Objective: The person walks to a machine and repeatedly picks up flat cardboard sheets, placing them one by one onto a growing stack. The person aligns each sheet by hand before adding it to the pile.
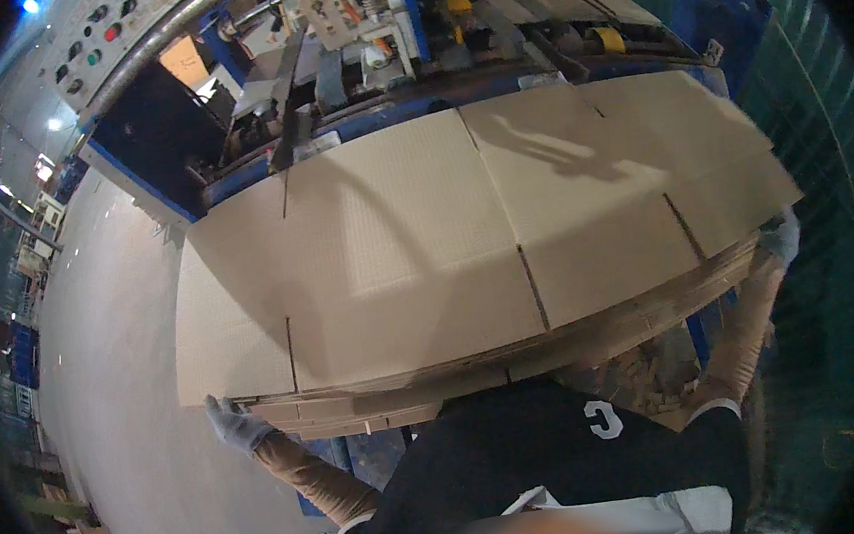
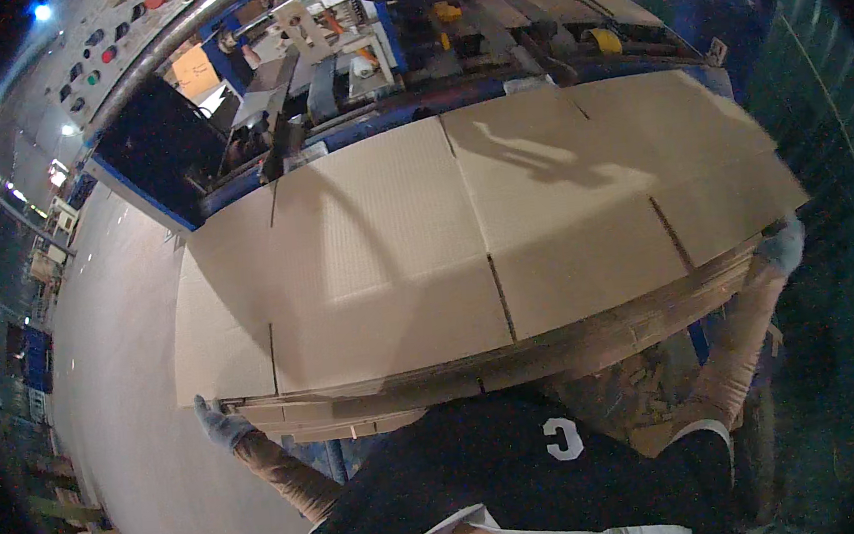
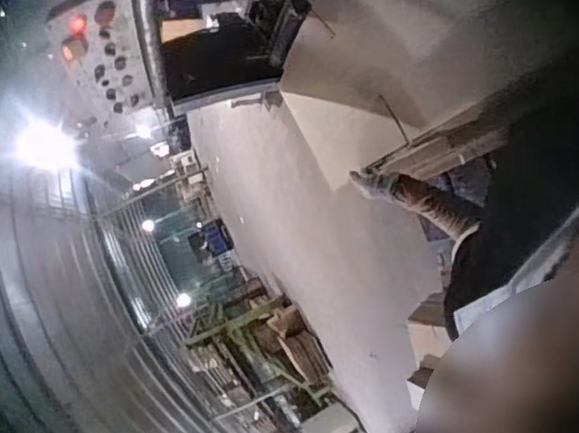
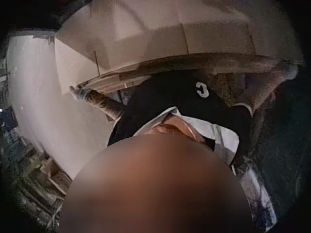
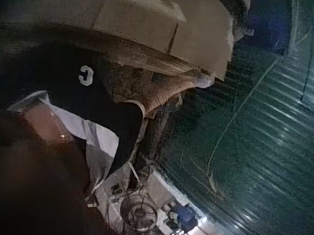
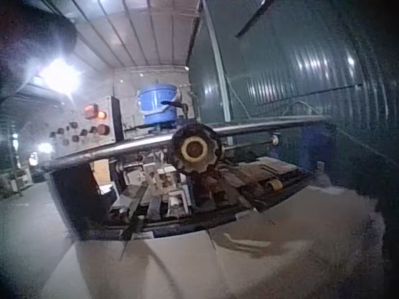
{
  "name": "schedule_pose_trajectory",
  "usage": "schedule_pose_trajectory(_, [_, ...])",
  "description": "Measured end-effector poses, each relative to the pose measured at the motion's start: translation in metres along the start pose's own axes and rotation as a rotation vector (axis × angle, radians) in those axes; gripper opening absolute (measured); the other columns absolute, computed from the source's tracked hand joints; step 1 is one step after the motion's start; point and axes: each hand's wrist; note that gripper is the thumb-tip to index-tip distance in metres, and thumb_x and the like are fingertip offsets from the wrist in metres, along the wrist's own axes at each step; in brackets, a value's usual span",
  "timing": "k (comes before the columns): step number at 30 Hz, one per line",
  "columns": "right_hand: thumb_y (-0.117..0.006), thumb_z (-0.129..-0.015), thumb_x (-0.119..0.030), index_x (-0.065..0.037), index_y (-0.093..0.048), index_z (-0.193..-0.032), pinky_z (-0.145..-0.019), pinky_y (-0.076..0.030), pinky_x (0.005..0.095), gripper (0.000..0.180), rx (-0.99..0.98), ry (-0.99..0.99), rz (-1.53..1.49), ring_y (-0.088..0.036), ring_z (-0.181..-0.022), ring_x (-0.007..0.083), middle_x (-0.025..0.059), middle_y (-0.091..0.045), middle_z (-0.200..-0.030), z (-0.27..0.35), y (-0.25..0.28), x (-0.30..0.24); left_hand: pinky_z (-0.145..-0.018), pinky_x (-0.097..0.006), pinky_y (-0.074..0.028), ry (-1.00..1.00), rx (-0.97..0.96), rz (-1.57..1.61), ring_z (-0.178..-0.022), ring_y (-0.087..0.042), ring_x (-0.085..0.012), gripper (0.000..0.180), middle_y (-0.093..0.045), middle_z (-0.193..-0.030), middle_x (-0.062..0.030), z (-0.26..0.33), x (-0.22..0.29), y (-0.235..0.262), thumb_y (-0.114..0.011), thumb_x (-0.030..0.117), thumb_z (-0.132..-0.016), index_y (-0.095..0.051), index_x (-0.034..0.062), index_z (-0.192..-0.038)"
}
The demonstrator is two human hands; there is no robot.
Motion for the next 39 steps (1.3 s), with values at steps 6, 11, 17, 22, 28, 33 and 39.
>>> schedule_pose_trajectory(6, [-0.057, -0.090, -0.014, 0.005, -0.051, -0.128, -0.098, -0.042, 0.0340, 0.043, -0.349, 0.350, 0.397, -0.053, -0.116, 0.0244, 0.0121, -0.056, -0.127, 0.053, -0.110, -0.096, -0.099, -0.040, -0.039, -0.227, -0.117, -0.195, -0.121, -0.047, -0.0297, 0.051, -0.050, -0.132, -0.0163, -0.021, -0.013, 0.013, -0.047, 0.031, -0.096, -0.044, -0.0015, -0.135])
schedule_pose_trajectory(11, [-0.058, -0.089, -0.017, 0.003, -0.051, -0.129, -0.098, -0.041, 0.0351, 0.045, -0.317, 0.531, 0.664, -0.053, -0.112, 0.0205, 0.0114, -0.057, -0.125, 0.146, -0.131, -0.141, -0.098, -0.040, -0.045, 0.004, -0.483, 0.197, -0.118, -0.050, -0.0283, 0.043, -0.051, -0.129, -0.0149, -0.027, -0.017, -0.003, -0.050, 0.025, -0.095, -0.050, -0.0018, -0.129])
schedule_pose_trajectory(17, [-0.064, -0.074, -0.017, -0.013, -0.063, -0.111, -0.089, -0.049, 0.0404, 0.037, -1.229, 0.580, 0.933, -0.061, -0.104, 0.0278, 0.0057, -0.065, -0.114, 0.263, -0.132, -0.037, -0.094, -0.039, -0.048, -0.258, -0.778, -0.331, -0.107, -0.057, -0.0233, 0.035, -0.058, -0.121, -0.0139, 0.088, 0.026, -0.028, -0.058, 0.013, -0.091, -0.056, -0.0077, -0.119])
schedule_pose_trajectory(22, [-0.059, -0.077, -0.020, -0.016, -0.063, -0.109, -0.087, -0.050, 0.0398, 0.032, -1.501, 1.346, 0.962, -0.062, -0.102, 0.0257, 0.0059, -0.064, -0.116, 0.290, -0.157, 0.006, -0.107, -0.054, -0.032, -1.283, -1.516, -1.092, -0.123, -0.048, -0.0374, 0.052, -0.053, -0.131, -0.0191, 0.164, 0.007, -0.055, -0.063, 0.008, -0.072, -0.058, 0.0105, -0.123])
schedule_pose_trajectory(28, [-0.059, -0.081, -0.029, -0.013, -0.062, -0.112, -0.090, -0.048, 0.0419, 0.034, -1.562, 1.319, 0.882, -0.060, -0.105, 0.0275, 0.0080, -0.063, -0.116, 0.280, -0.177, 0.013, -0.103, -0.055, -0.034, -1.433, -1.677, -1.101, -0.117, -0.051, -0.0382, 0.048, -0.051, -0.130, -0.0185, 0.151, -0.017, -0.074, -0.051, 0.011, -0.079, -0.054, 0.0107, -0.127])
schedule_pose_trajectory(33, [-0.059, -0.079, -0.055, -0.009, -0.059, -0.116, -0.097, -0.041, 0.0477, 0.059, -1.589, 1.074, 0.934, -0.052, -0.116, 0.0326, 0.0118, -0.058, -0.123, 0.253, -0.194, 0.024, -0.103, -0.055, -0.034, -1.470, -1.691, -1.145, -0.119, -0.049, -0.0384, 0.049, -0.049, -0.133, -0.0187, 0.140, -0.016, -0.082, -0.051, 0.011, -0.079, -0.052, 0.0096, -0.128])
schedule_pose_trajectory(39, [-0.056, -0.078, -0.063, -0.004, -0.058, -0.117, -0.098, -0.040, 0.0474, 0.070, -1.464, 1.067, 1.152, -0.052, -0.114, 0.0353, 0.0167, -0.056, -0.124, 0.211, -0.247, 0.051, -0.106, -0.054, -0.033, -1.543, -1.508, -0.910, -0.122, -0.048, -0.0363, 0.056, -0.050, -0.133, -0.0171, 0.104, -0.052, -0.151, -0.059, 0.016, -0.077, -0.050, 0.0099, -0.132])
Point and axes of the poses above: each hand's wrist, its own z-axis away from the middle knuckle, its own y-axis out of the back of the hand, x = y × z
